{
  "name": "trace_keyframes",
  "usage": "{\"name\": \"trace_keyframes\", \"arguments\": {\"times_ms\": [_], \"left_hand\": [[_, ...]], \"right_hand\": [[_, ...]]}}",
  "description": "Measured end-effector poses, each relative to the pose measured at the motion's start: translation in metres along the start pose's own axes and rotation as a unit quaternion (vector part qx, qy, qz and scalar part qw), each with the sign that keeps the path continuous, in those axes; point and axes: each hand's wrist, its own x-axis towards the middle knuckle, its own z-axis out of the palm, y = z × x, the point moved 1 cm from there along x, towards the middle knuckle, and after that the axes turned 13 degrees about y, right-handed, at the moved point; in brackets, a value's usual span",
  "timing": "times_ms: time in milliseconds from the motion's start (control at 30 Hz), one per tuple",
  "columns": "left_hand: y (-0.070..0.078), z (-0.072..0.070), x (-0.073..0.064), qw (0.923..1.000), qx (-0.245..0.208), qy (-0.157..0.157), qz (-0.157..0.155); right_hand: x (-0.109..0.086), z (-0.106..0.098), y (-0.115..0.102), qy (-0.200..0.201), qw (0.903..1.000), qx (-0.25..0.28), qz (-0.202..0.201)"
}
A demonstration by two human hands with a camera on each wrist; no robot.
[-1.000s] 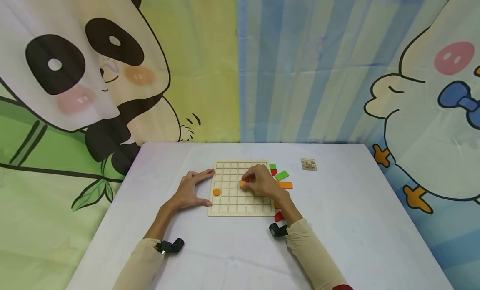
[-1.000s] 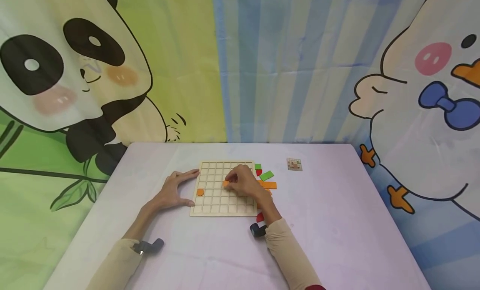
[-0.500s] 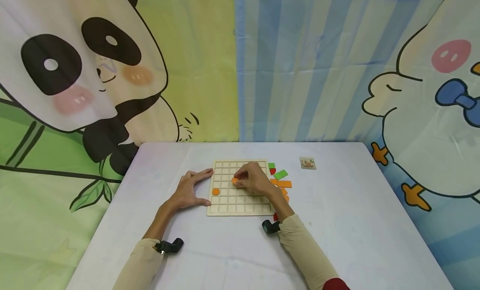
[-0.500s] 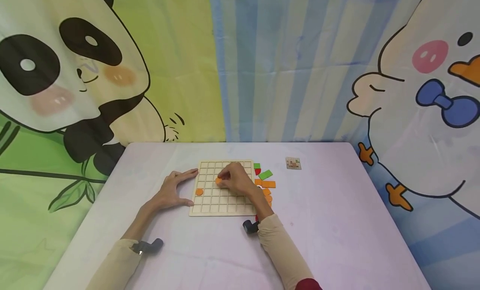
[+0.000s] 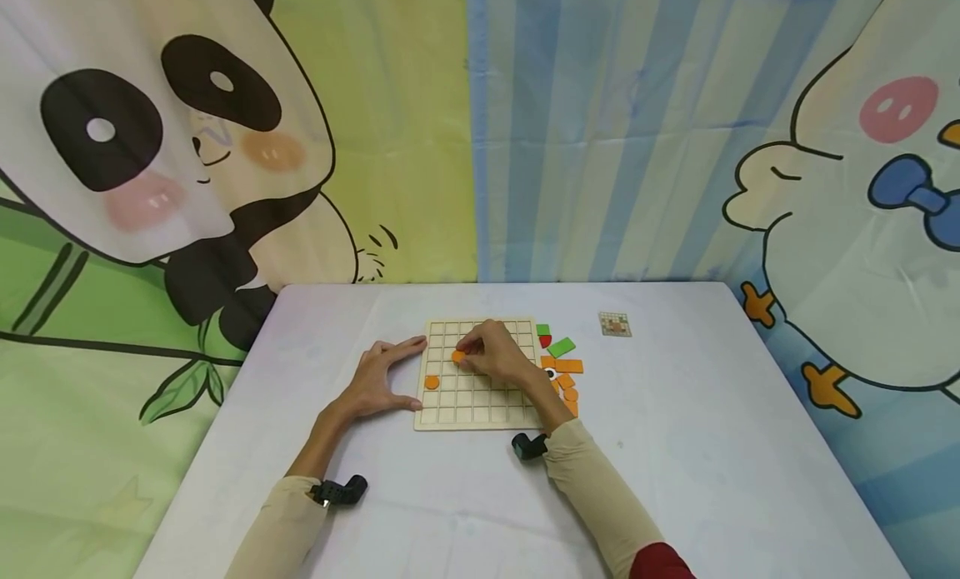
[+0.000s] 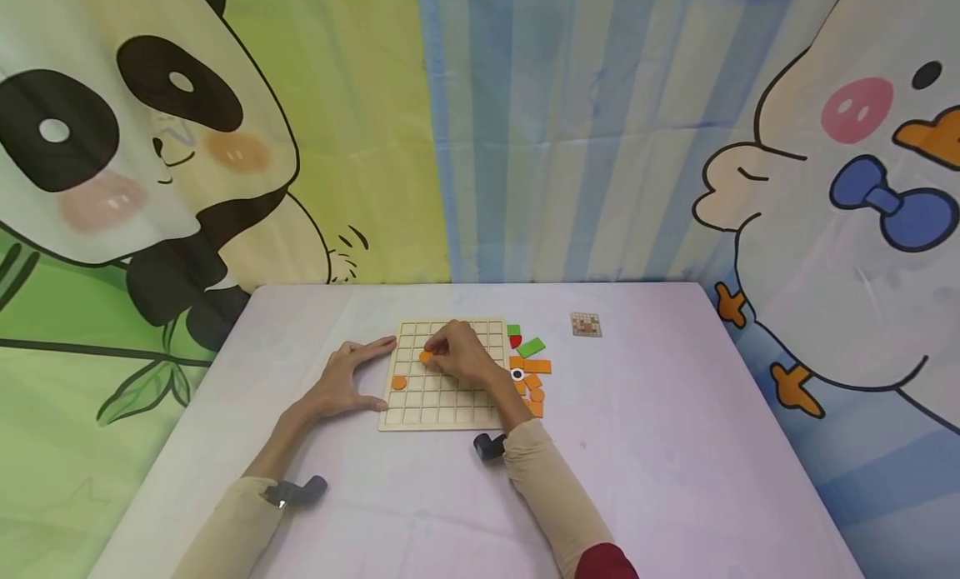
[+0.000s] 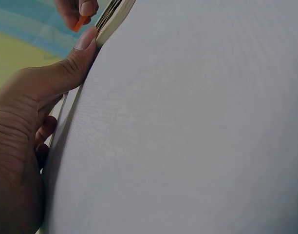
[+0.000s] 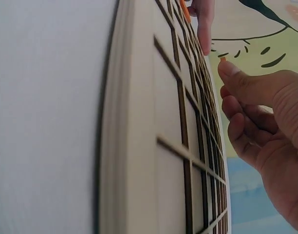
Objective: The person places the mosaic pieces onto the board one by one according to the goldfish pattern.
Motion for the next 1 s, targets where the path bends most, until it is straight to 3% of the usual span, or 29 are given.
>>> {"name": "trace_keyframes", "arguments": {"times_ms": [433, 1000], "left_hand": [[-0.001, 0.002, -0.002, 0.9999, 0.01, 0.0, 0.005], [0.001, 0.0, 0.0, 1.0, 0.007, -0.003, -0.003]], "right_hand": [[0.01, 0.017, -0.005, 0.0, 0.9996, 0.021, -0.017], [0.019, 0.029, -0.006, 0.011, 0.9997, 0.019, 0.013]]}}
